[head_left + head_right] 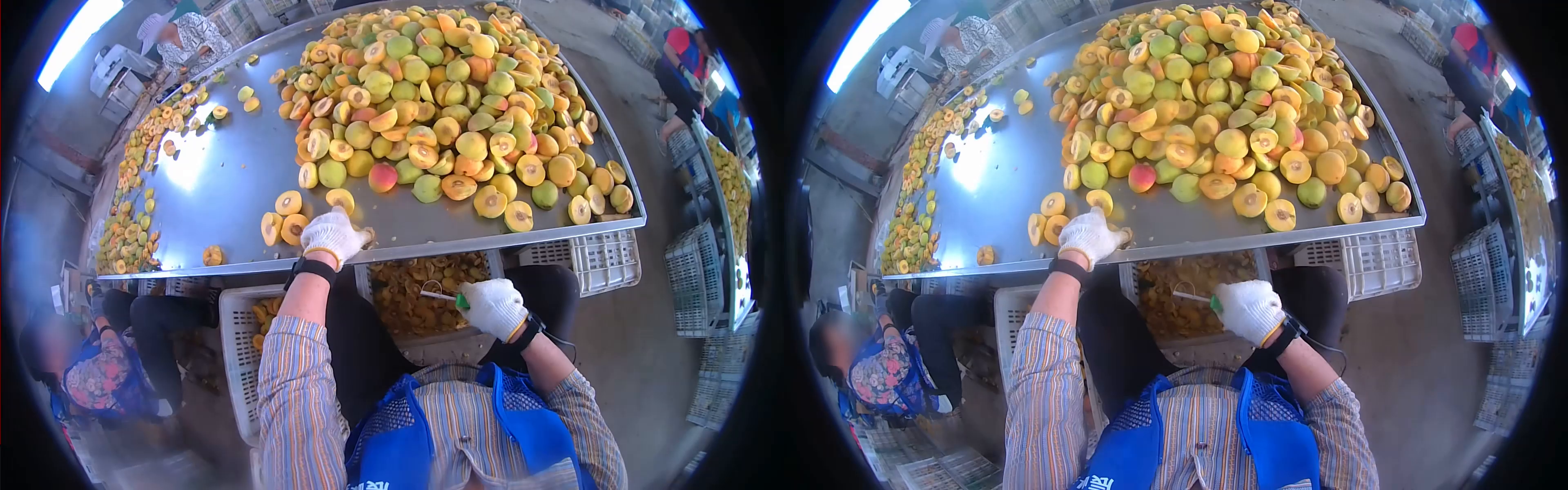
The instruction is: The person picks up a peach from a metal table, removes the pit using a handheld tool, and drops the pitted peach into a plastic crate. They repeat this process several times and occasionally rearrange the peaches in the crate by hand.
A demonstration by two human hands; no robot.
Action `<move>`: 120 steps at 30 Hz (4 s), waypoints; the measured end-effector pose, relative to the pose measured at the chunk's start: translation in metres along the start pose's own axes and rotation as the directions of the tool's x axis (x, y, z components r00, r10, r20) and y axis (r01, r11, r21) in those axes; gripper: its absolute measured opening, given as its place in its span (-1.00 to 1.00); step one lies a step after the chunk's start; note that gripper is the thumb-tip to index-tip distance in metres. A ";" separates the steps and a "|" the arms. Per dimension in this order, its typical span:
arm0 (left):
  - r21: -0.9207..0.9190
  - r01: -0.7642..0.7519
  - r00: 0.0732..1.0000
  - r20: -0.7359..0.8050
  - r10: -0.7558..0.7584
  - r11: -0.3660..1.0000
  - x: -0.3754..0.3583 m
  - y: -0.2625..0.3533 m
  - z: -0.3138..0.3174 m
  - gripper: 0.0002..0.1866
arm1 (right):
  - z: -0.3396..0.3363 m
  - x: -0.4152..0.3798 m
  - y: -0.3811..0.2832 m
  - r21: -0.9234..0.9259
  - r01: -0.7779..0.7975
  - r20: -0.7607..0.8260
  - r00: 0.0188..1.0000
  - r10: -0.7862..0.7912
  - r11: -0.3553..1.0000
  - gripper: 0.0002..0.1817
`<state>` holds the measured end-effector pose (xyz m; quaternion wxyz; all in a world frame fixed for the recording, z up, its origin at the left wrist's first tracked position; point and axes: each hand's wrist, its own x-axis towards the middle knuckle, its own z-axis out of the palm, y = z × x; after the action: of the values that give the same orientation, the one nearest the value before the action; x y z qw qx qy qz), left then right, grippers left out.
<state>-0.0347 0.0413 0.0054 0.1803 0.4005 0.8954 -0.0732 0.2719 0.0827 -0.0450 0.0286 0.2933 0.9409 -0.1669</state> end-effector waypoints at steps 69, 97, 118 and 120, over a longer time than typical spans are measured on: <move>-0.533 -0.025 0.999 -0.051 0.002 -0.846 -0.113 -0.022 0.076 -0.47 | -0.033 -0.007 -0.046 0.412 0.026 0.167 0.981 -0.104 0.911 -0.72; -0.105 -0.298 0.954 -0.068 0.292 0.949 0.036 0.058 0.290 -0.46 | 0.151 0.096 0.098 -0.029 -0.072 0.419 0.905 0.077 0.997 -0.70; -0.027 -0.419 0.724 -0.613 0.317 0.907 -0.059 -0.050 0.016 -0.71 | -0.007 0.010 0.010 0.051 0.023 0.327 0.944 -0.038 0.998 -0.69; 0.094 -0.184 0.724 -0.660 0.199 0.978 -0.024 -0.089 0.009 -0.72 | -0.023 -0.010 0.000 0.079 0.011 0.330 0.943 -0.037 0.997 -0.71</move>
<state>-0.0836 -0.0373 0.0052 -0.1488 0.4923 0.8535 0.0837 0.2807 0.0849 -0.0215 0.1728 0.2506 0.9192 -0.2499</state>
